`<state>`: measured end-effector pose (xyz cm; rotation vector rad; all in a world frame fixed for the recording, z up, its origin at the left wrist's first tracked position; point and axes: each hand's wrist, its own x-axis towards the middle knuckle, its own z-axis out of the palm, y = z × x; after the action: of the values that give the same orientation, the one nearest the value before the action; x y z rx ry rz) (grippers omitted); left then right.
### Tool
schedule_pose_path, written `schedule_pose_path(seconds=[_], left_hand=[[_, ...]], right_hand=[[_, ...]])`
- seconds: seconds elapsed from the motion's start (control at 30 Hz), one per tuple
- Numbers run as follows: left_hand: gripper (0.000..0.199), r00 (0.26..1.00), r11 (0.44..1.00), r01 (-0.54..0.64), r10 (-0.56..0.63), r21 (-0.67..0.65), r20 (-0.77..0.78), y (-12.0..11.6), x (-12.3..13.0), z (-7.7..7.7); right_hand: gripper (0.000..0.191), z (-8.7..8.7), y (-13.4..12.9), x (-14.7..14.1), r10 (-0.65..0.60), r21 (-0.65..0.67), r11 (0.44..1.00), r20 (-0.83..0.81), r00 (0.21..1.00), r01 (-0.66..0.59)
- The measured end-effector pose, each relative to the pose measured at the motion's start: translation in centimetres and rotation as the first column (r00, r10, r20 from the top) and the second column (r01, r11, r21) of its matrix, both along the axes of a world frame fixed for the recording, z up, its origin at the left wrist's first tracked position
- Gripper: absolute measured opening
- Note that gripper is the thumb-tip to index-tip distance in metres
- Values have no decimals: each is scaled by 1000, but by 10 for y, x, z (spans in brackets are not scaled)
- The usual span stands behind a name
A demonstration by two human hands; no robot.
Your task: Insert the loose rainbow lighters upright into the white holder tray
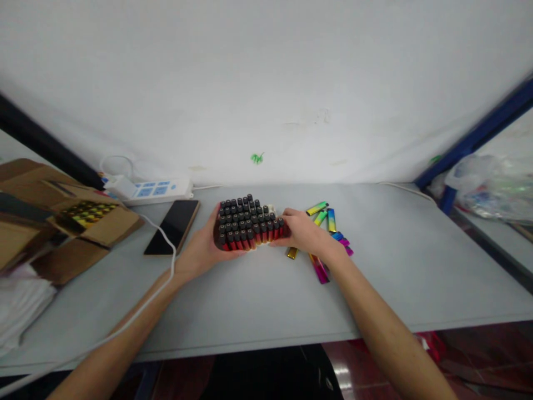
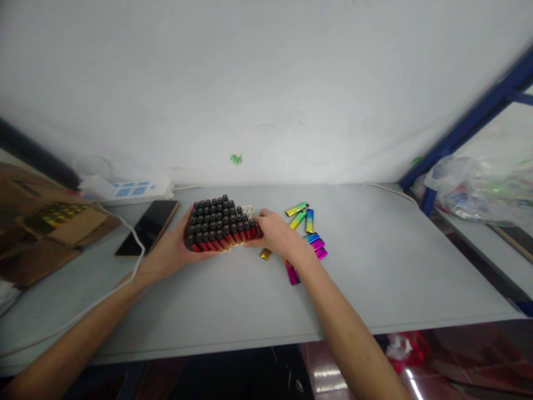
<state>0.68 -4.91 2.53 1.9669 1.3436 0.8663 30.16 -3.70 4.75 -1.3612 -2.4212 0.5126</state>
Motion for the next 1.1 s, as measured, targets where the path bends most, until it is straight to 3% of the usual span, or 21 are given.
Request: schedule_pose_path(seconds=[0.2, 0.3, 0.4, 0.5, 0.57, 0.7, 0.9, 1.1], left_hand=[[121, 967, 973, 206, -218, -102, -134, 44, -17, 19], [115, 946, 978, 202, -209, -56, -246, 67, -24, 28], [97, 951, 983, 182, -179, -14, -251, 80, -28, 34], [70, 962, 984, 176, -180, -35, -207, 82, -33, 31], [64, 969, 980, 186, -195, -65, -154, 81, -37, 24], [60, 971, 968, 222, -231, -119, -62, 84, -42, 15], [60, 960, 944, 280, -277, -173, 42, 90, -38, 20], [90, 970, 983, 146, -119, -114, 214, 74, -31, 9]], right_hand=[[38, 8, -6, -2, 51, -55, 997, -29, 998, -52], [39, 8, -9, -5, 101, -103, 989, -75, 992, -109], [39, 5, -13, -14, 145, -159, 974, -126, 981, -164], [27, 2, -16, -24, 152, -173, 970, -120, 981, -172], [19, 0, -18, -29, 135, -126, 982, -79, 988, -144], [31, -1, -23, -39, 121, -39, 992, -19, 992, -122], [47, 8, -37, -64, -10, 14, 1000, 170, 985, 7], [41, 11, -44, -71, -4, 40, 999, 183, 983, -4]])
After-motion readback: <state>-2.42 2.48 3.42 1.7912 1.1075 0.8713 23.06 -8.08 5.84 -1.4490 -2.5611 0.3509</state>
